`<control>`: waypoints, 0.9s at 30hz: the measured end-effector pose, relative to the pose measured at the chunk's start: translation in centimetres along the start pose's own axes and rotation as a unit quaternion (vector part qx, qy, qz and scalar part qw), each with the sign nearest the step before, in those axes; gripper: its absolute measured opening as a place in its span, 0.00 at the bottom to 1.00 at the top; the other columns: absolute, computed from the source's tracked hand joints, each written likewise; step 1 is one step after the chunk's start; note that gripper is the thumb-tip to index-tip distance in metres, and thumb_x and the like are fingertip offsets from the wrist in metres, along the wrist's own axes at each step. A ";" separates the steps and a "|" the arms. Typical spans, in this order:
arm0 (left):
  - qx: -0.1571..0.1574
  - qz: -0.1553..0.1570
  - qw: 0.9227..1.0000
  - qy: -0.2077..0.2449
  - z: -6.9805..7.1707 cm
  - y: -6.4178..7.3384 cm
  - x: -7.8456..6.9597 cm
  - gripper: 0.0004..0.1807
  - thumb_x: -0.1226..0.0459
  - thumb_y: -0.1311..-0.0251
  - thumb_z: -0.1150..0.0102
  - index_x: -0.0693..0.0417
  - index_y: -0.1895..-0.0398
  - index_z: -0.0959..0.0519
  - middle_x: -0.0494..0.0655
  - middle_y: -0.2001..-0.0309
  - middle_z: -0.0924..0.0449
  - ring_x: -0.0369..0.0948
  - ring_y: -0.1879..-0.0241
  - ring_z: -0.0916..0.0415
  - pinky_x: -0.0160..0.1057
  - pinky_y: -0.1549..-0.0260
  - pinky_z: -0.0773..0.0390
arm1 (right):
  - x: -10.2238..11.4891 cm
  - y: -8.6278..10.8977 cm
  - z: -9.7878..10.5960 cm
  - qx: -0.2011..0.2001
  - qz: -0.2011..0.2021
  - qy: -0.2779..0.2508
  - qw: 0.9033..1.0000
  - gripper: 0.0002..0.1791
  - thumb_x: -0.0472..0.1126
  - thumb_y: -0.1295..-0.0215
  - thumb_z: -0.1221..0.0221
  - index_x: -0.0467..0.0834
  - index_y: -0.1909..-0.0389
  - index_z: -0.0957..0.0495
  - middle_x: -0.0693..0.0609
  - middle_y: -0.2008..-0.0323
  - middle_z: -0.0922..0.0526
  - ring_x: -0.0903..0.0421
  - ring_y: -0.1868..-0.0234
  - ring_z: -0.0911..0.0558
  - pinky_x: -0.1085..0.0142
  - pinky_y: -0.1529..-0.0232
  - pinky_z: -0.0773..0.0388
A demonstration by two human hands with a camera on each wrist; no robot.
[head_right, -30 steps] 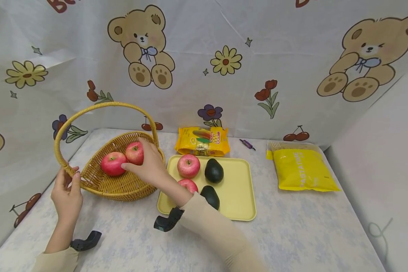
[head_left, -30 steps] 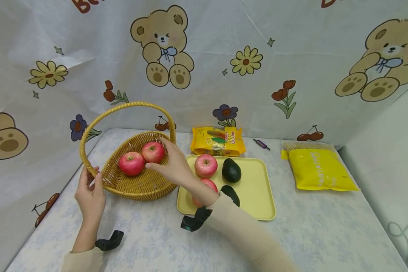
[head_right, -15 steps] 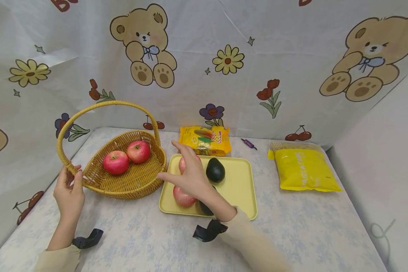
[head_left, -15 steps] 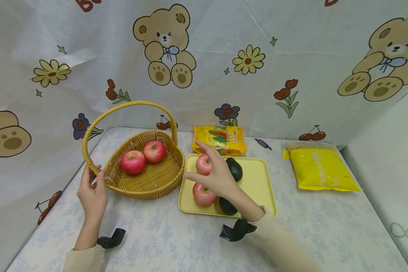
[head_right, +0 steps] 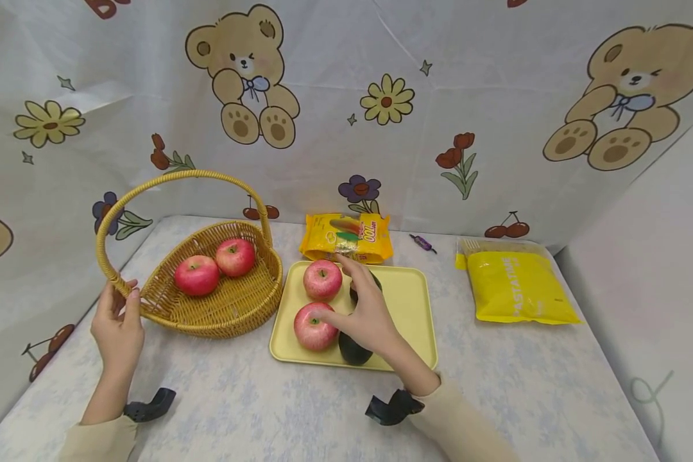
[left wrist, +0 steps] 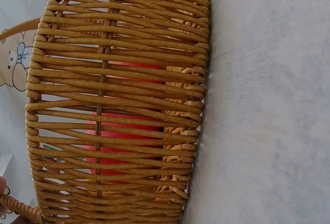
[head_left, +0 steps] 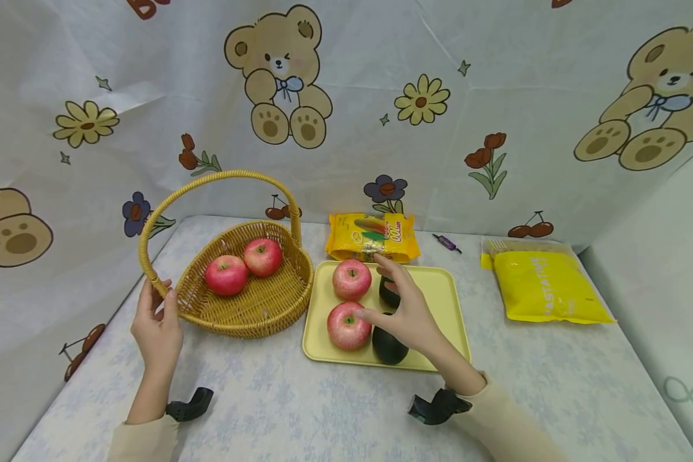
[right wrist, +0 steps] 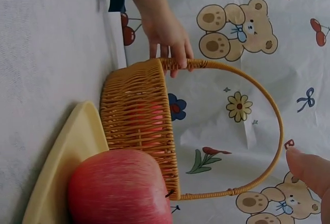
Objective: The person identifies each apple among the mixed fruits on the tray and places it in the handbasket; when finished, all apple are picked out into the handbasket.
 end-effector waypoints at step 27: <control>0.006 0.003 1.000 -0.004 0.0 0.2 -0.2 0.25 0.60 0.27 0.53 0.39 0.28 0.36 0.51 0.42 0.23 0.43 0.41 0.26 0.20 0.53 0.30 | -3.1 0.4 -3.1 0.061 0.001 0.033 0.998 0.51 0.46 0.51 0.25 0.38 0.29 0.41 0.39 0.37 0.31 0.41 0.37 0.30 0.45 0.41 0.27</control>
Point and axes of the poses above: each hand's wrist, its own y-axis away from the middle knuckle, its own z-axis out of the back of the hand, x = y × z, the point moved 7 cm from there along -y, towards the middle knuckle
